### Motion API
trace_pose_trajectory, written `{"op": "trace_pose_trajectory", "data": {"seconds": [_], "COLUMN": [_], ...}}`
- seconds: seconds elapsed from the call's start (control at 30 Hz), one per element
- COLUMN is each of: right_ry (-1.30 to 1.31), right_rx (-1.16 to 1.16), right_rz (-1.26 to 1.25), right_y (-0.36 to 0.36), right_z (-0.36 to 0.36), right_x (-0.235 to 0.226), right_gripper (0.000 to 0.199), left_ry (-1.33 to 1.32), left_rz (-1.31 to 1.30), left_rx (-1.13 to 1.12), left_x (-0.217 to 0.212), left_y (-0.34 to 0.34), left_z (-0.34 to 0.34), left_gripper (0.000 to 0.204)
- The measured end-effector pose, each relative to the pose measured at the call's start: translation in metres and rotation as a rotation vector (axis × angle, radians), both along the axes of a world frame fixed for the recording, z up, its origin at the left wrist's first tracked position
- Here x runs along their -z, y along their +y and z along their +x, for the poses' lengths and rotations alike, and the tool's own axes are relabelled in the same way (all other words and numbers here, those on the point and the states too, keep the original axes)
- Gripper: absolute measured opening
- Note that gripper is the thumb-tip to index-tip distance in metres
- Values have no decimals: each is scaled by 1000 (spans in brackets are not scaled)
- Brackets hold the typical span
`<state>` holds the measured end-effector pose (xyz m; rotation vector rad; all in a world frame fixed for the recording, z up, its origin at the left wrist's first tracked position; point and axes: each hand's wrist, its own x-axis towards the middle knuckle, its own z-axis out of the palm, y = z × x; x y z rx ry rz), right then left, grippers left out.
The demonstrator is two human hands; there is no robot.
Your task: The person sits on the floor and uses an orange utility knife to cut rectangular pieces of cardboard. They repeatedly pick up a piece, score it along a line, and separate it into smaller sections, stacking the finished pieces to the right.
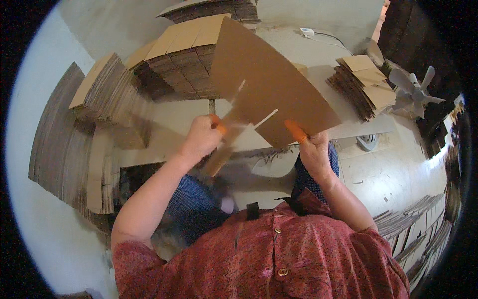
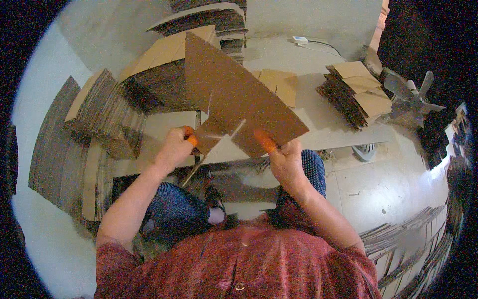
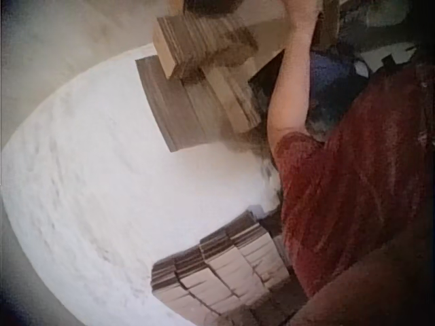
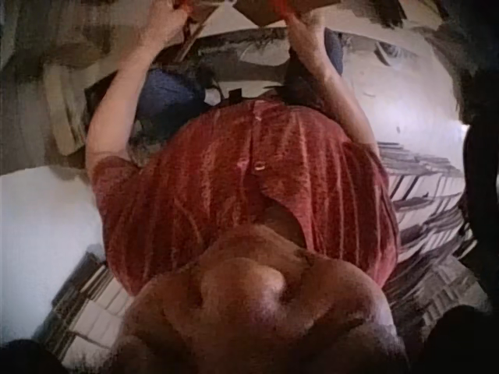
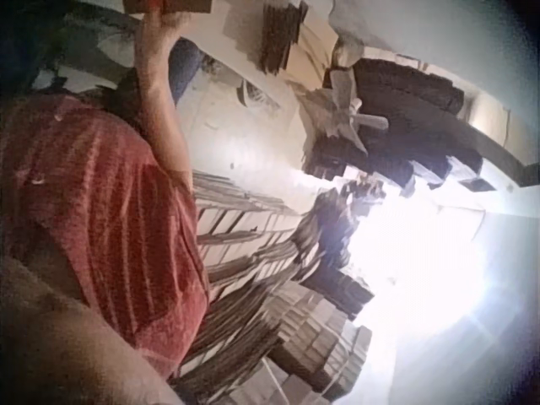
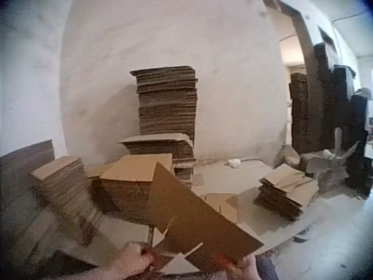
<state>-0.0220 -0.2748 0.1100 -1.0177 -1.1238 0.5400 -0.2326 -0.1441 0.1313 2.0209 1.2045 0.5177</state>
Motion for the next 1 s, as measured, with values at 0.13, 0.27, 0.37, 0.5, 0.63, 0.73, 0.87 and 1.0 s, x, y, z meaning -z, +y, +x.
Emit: {"op": "trace_pose_trajectory", "data": {"seconds": [0.13, 0.27, 0.37, 0.5, 0.63, 0.73, 0.87, 1.0], "right_ry": [70, 216, 398, 143, 696, 764, 801, 922], "right_rx": [-43, 72, 94, 268, 156, 149, 108, 56], "right_rz": [23, 97, 81, -90, -98, -177, -206, -129], "right_y": [-6, -12, -6, -10, -3, -4, 2, 8], "right_z": [9, 28, 34, 53, 55, 67, 61, 49], "right_x": [-8, -11, -18, 8, 18, 32, 33, 17], "right_gripper": [22, 22, 23, 27, 30, 31, 32, 34], "left_ry": [92, 364, 595, 709, 713, 566, 345, -176], "left_rz": [152, 411, 747, 808, 666, 519, 529, 26], "left_rx": [-61, -93, 17, 95, 178, 113, 121, -16], "left_x": [-2, -35, -34, 29, 99, 112, 104, 71], "left_y": [-1, -15, -11, 3, 9, 6, -4, -16], "left_z": [2, 5, -4, -15, -37, -33, -25, -4], "left_gripper": [22, 21, 16, 12, 15, 25, 38, 43]}}
